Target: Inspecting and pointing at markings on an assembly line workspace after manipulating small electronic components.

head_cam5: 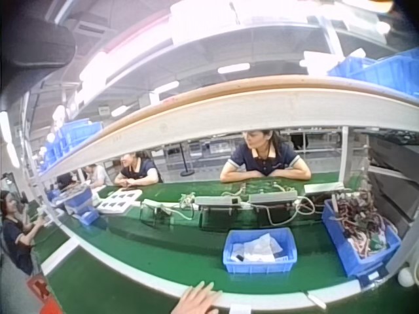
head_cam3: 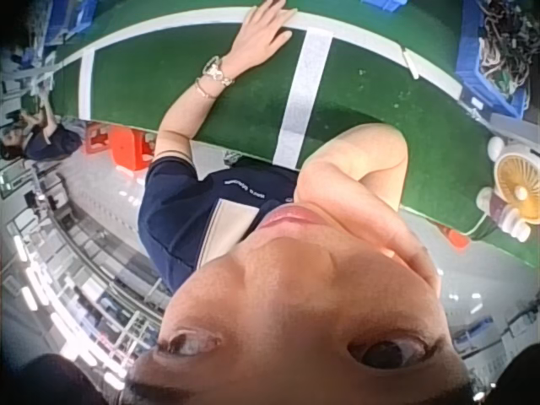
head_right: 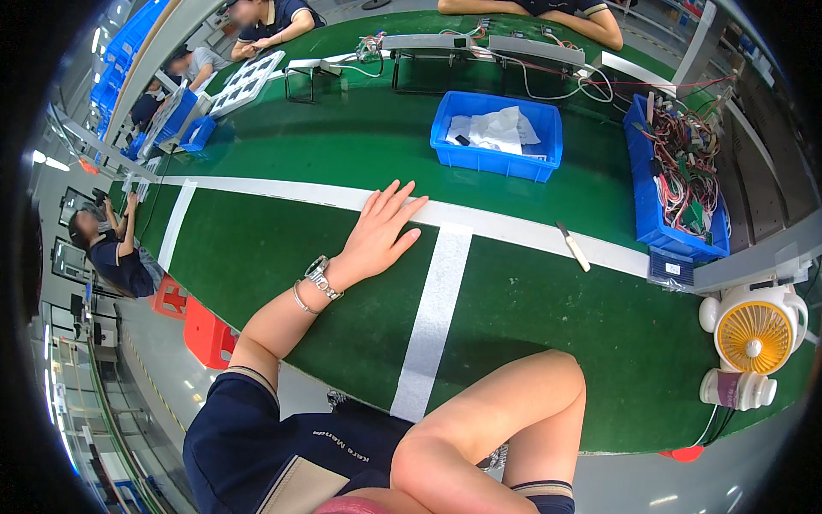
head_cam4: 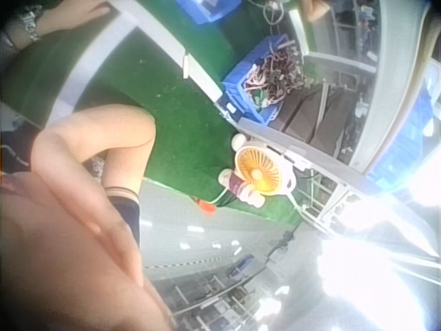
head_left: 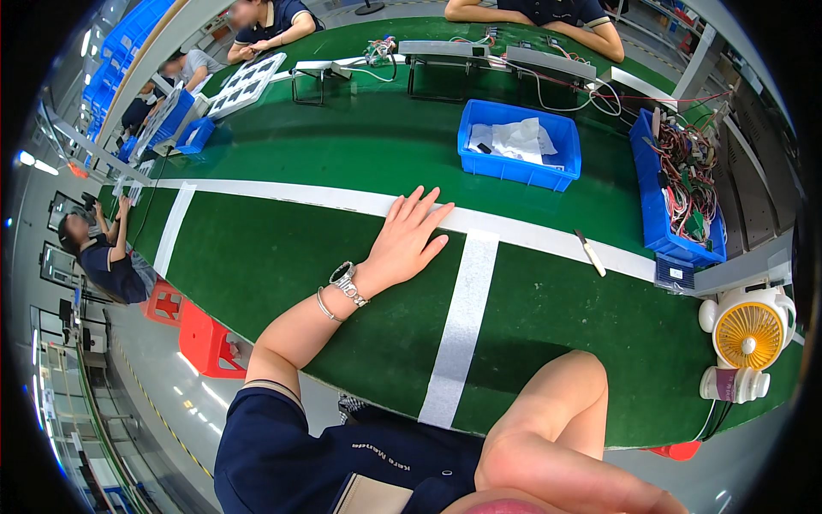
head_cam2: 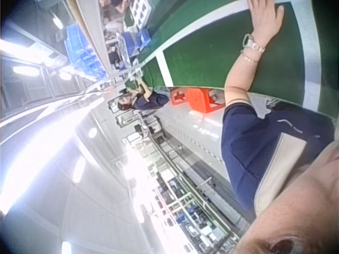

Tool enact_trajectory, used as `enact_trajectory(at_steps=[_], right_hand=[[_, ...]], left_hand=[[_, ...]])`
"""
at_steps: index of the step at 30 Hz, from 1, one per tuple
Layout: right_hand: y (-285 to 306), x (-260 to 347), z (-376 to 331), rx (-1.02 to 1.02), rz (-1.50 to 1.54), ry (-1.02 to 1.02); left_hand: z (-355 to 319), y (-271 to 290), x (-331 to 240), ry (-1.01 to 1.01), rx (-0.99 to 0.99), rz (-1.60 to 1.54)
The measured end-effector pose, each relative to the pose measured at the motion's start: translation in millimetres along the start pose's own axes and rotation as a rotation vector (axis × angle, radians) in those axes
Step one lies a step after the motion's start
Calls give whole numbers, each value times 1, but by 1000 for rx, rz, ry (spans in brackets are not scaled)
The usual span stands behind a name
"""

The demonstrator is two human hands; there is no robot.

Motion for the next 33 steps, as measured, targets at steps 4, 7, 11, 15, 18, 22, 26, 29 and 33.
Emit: enact_trajectory(at_steps=[4, 7, 11, 15, 18, 22, 26, 29, 33], right_hand=[[-5, -4, -2, -86, -3, 79], [-10, 0, -1, -144, -84, 26], [6, 31, 16, 204, -332, -264], [24, 35, 37, 486, -304, -327], [-14, 16, 11, -13, -338, -160], [-11, 14, 2, -95, -347, -62], [-10, 15, 3, -86, -301, -113], [-15, 39, 4, -50, -479, -333], [-19, 31, 2, -126, -380, -255]], left_hand=[[0, 0, -1, 0, -2, -1], [-5, 1, 2, 10, -16, 11], [3, -2, -1, -17, -17, 1], [5, -1, -2, -13, 5, 2], [-5, 1, 2, 19, 2, -4], [0, 1, 0, 6, 8, 1], [-2, 0, 1, 11, 11, -2], [3, 1, -2, -4, 9, -6], [2, 1, -2, 1, 10, -6]])
Point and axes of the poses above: each hand's wrist, its own z-axis towards the middle knuckle, its own y-axis out of the back of the hand, x = y × z, the point moved 1 cm from there along z, towards the middle knuckle, and after that the axes turned 9 degrees about -y, right-handed, at the moved point
